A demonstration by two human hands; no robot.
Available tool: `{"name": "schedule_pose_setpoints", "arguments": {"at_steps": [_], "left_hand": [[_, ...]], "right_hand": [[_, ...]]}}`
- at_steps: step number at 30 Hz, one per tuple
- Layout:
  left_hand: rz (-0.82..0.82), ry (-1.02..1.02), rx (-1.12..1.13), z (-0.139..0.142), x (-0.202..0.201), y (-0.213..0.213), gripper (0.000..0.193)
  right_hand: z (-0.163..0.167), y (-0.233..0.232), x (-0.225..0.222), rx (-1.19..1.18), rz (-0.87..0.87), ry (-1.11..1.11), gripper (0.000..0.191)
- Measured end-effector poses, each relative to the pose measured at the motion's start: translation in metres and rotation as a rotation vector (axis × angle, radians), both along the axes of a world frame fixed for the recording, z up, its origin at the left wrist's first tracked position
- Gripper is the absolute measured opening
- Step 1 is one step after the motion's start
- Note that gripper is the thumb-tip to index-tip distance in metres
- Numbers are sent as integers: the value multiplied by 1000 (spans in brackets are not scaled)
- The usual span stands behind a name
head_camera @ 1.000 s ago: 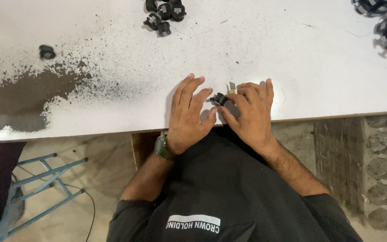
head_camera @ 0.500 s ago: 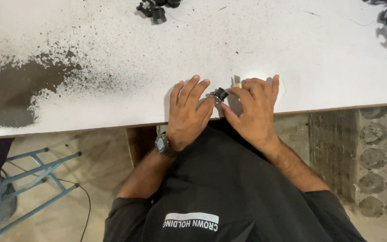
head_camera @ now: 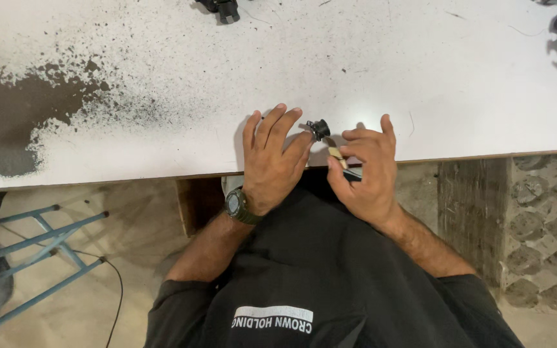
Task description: The person sits at a white workbench assembling small black plastic and metal components. They fit small parts into black housings one at a time, press pieces together by hand, use a small stick to seat parts, and place finished rotor-like assemblies in a growing row on the table.
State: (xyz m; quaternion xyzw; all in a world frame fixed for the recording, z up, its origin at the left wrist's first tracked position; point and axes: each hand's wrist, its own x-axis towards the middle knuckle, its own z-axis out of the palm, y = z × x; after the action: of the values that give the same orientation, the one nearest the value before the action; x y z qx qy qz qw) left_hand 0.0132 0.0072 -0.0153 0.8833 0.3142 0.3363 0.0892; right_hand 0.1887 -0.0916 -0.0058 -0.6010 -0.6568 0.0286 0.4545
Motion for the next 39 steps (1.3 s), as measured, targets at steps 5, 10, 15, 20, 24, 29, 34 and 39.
{"name": "schedule_pose_setpoints", "arguments": {"at_steps": [5,10,15,20,24,29,34,39], "left_hand": [[6,-8,-20,1,-2,0,16],[3,-37,-68,0,-3,0,15],[-53,-40,-37,-1,-2,3,10],[-56,56,36,0,-1,5,9],[-63,-23,40,2,0,4,8],[-41,-24,-73,4,-1,5,9],[-32,-6,-282,5,-2,9,7],[-57,-34,-296,5,1,11,2]], "right_hand": [[-2,14,-10,-74,-25,-60,26],[-6,17,-11,-97,-35,-67,26],[-8,17,-9,-98,-9,-75,27],[-8,18,-9,-81,-13,-60,27],[-7,19,-9,-66,-3,-54,25],[-4,18,-10,-79,-6,-38,24],[-9,19,-9,-62,5,-72,25],[-19,13,-3,16,104,-79,31]]}}
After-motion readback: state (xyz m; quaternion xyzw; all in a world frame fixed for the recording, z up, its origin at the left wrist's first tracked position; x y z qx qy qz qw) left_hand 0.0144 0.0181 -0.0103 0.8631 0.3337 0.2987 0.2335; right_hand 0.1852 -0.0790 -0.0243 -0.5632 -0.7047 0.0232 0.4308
